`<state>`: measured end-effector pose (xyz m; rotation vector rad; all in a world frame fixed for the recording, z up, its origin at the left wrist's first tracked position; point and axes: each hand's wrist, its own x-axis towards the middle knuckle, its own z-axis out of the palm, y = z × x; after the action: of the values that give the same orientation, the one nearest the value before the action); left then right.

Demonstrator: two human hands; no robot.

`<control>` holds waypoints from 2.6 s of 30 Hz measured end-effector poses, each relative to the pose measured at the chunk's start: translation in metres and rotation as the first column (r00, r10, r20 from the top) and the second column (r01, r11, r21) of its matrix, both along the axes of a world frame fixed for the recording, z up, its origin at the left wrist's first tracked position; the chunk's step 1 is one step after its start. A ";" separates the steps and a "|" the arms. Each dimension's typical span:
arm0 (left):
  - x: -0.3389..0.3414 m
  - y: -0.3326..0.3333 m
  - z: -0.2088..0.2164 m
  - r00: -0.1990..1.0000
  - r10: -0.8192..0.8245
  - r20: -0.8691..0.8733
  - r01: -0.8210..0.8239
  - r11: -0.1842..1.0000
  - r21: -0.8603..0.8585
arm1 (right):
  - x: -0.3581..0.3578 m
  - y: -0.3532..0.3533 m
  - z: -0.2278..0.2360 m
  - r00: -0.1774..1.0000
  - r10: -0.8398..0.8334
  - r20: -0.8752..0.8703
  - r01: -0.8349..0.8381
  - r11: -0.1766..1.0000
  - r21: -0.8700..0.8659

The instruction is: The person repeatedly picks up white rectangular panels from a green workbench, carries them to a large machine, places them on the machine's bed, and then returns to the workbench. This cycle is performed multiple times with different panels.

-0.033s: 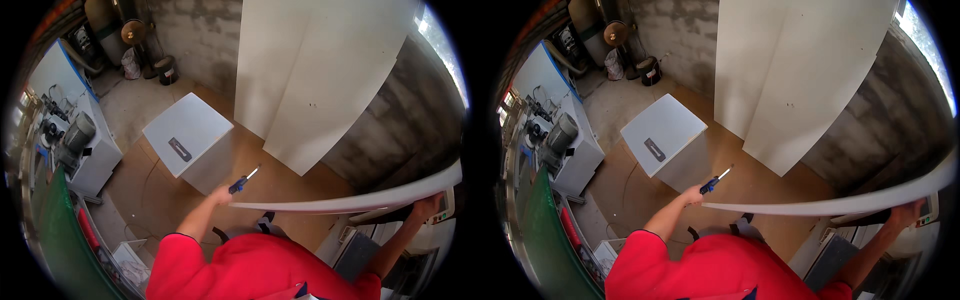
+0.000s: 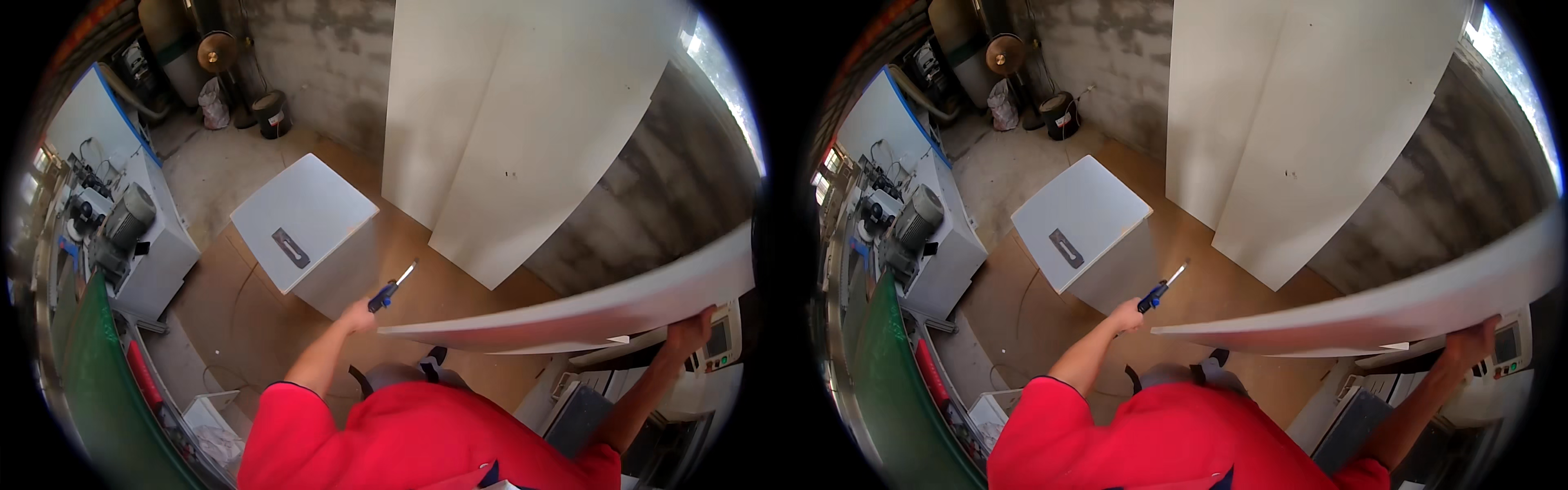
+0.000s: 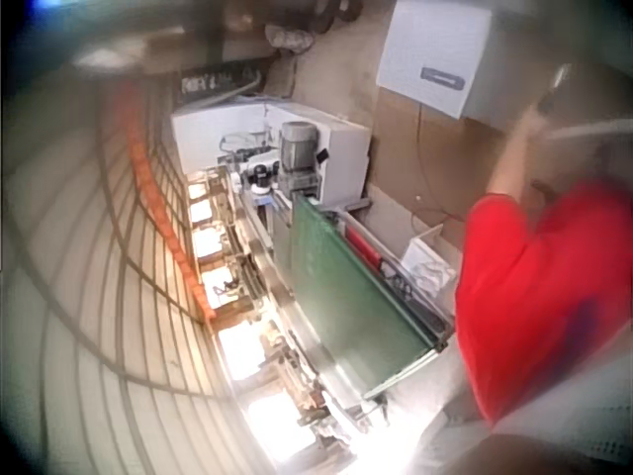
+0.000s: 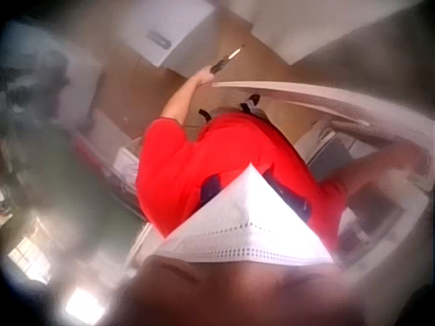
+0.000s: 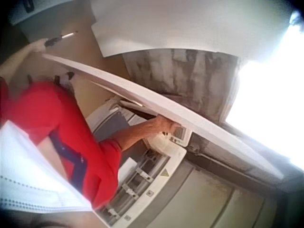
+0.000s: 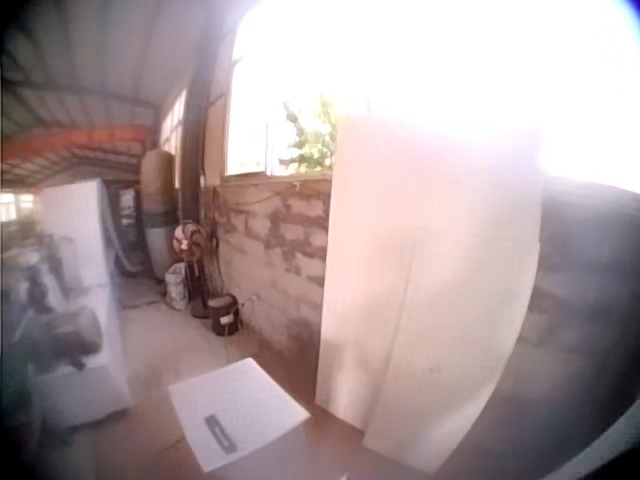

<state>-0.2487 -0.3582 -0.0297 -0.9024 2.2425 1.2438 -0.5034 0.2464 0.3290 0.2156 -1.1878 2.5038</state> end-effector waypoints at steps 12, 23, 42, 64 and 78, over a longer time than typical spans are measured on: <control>-0.102 -0.015 0.043 0.868 0.397 -0.297 -0.302 0.898 0.319 | -0.227 -0.289 -0.166 0.885 0.402 0.237 -0.466 0.779 0.419; -0.175 -0.070 0.021 0.912 0.314 -0.264 -0.294 0.949 0.115 | -0.378 -0.333 -0.302 0.918 0.061 0.393 -0.347 0.603 0.718; -0.257 0.005 0.029 0.974 0.214 0.069 -0.212 0.976 -0.037 | -0.478 -0.360 -0.354 0.857 0.173 0.486 -0.473 0.638 0.607; -0.242 -0.059 0.014 0.989 -0.055 0.136 0.066 0.995 -0.078 | -0.492 -0.325 -0.431 0.826 -0.107 0.553 -0.437 0.499 0.749; -0.356 -0.077 0.016 0.936 -0.342 -0.079 0.351 0.906 0.236 | -0.244 -0.302 -0.306 0.780 -0.216 0.587 -0.474 0.407 0.781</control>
<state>-0.6048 -0.4347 -0.0142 -0.3685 2.0942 1.3344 -0.7473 -0.0559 0.0235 -0.3153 -2.8889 1.6910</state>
